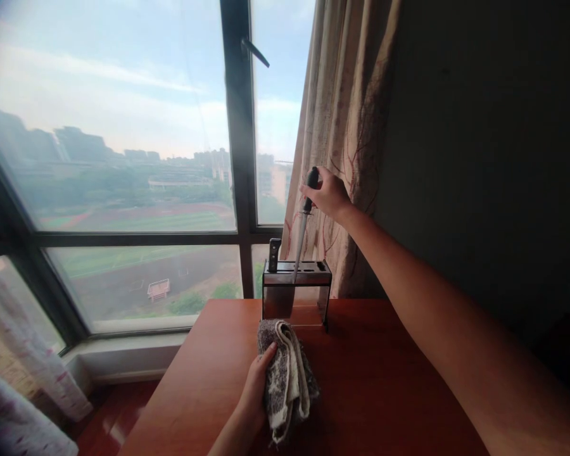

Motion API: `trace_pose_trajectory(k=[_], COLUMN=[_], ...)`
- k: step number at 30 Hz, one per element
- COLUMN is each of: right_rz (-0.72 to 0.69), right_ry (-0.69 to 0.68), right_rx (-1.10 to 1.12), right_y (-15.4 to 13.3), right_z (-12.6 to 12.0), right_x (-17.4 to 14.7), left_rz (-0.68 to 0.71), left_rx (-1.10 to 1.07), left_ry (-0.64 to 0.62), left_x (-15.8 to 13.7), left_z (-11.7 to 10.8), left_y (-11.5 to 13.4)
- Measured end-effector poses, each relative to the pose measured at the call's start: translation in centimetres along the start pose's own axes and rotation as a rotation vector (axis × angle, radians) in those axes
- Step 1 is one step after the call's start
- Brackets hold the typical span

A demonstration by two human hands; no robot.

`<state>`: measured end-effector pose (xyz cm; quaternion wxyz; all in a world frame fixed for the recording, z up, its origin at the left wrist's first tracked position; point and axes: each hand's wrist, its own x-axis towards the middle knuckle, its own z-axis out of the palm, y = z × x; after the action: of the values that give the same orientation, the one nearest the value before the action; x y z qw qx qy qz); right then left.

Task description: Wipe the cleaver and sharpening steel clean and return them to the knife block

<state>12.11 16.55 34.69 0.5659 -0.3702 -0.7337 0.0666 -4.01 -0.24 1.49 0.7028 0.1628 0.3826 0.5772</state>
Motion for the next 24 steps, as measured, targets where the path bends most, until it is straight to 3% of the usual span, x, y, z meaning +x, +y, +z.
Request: trace_pose_trajectory(k=[5, 12, 18, 24], right_rz=[0.017, 0.104, 0.228, 0.394], right_ry=[0.01, 0.037, 0.062, -0.019], right_rx=[0.054, 0.214, 0.355, 0.465], right_y=[1.1, 0.0, -1.2, -1.1], right_z=[0.0, -1.1, -0.6, -0.5], right_x=[-2.7, -7.1, -12.7, -19.6], left_rz=[-0.017, -0.169, -0.042, -0.012], left_rx=[-0.027, -0.263, -0.443, -0.472], left_ry=[0.025, -0.079, -0.166, -0.282], left_x=[-0.1, -0.9, -1.0, -2.0], left_z=[0.1, 0.2, -0.2, -0.8], left_y=[0.0, 0.8, 2.7, 4.8])
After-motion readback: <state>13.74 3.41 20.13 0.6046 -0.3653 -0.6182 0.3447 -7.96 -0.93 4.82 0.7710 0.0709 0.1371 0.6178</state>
